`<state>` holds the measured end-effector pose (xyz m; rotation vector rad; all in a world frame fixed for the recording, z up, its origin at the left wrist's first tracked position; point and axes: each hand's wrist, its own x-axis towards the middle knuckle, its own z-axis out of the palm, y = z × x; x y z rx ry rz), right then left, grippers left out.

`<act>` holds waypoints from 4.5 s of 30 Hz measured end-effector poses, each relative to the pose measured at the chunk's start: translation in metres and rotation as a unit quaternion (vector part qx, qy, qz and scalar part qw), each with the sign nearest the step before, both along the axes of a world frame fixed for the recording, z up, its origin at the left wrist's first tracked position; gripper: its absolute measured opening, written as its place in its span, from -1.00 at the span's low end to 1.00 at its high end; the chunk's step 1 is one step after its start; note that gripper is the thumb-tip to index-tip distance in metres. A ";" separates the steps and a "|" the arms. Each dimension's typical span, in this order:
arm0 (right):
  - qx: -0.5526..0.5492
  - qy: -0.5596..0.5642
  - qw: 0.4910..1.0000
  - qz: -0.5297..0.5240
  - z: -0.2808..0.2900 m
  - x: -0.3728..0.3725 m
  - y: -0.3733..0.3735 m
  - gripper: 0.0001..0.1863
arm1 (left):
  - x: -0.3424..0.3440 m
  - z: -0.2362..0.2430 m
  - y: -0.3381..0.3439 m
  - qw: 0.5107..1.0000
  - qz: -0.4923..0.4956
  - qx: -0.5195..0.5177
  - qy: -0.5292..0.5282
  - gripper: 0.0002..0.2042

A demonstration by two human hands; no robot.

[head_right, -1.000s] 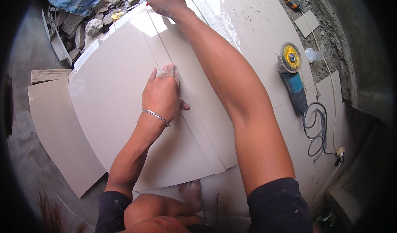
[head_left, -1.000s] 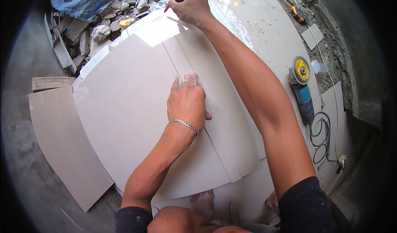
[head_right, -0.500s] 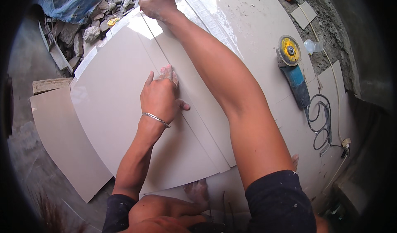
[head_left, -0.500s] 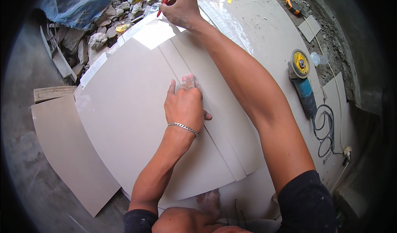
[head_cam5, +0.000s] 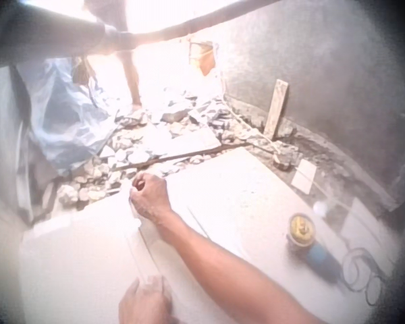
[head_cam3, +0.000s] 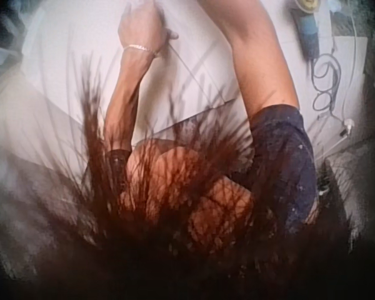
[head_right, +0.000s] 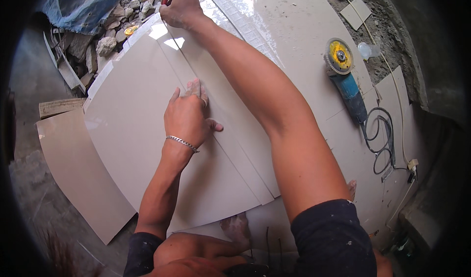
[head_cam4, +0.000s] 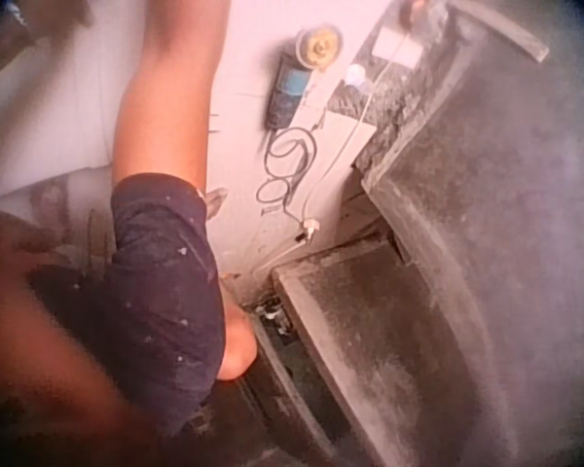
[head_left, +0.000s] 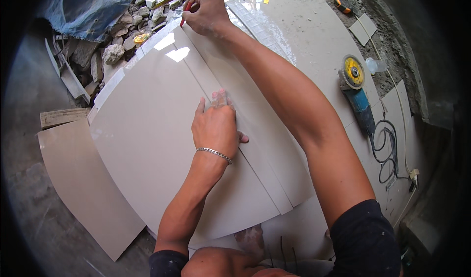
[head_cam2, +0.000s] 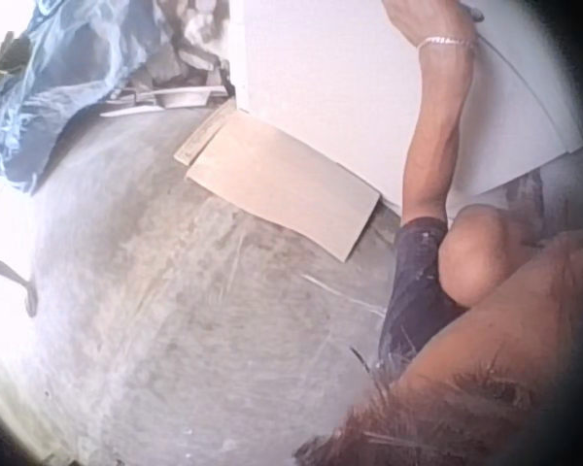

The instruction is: The person measures and marks a large ceramic tile with a tape measure and pencil, then uses an angle grinder to cut along the marked line. The person also handles a bucket of mortar and a trowel earlier in the clip.

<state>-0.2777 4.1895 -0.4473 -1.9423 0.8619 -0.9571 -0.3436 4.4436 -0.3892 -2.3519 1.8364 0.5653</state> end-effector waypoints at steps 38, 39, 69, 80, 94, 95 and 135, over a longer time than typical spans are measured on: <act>-0.001 0.107 0.987 0.118 0.038 -0.093 0.052 -0.78 | 0.003 -0.001 -0.001 0.999 0.027 0.016 0.019 -0.03; 0.009 0.098 0.989 0.111 0.037 -0.098 0.056 -0.79 | 0.003 -0.002 0.000 0.999 0.029 0.008 0.020 -0.03; 0.017 0.094 0.990 0.100 0.024 -0.083 0.042 -0.86 | 0.004 -0.003 -0.001 0.998 0.041 0.023 0.030 0.02; 0.123 0.133 0.968 0.171 0.051 -0.205 0.116 -0.85 | 0.002 -0.001 0.003 0.998 0.042 -0.036 0.039 -0.01; 0.147 0.065 0.976 0.147 0.030 -0.119 0.059 -0.85 | -0.006 0.007 0.001 0.983 0.117 -0.071 0.119 -0.15; 0.145 0.052 0.978 0.138 0.029 -0.109 0.055 -0.86 | -0.006 0.007 0.000 0.984 0.118 -0.067 0.115 -0.15; 0.139 0.135 0.961 0.195 0.052 -0.250 0.163 -0.85 | 0.001 -0.007 0.008 0.987 0.104 -0.087 0.084 -0.05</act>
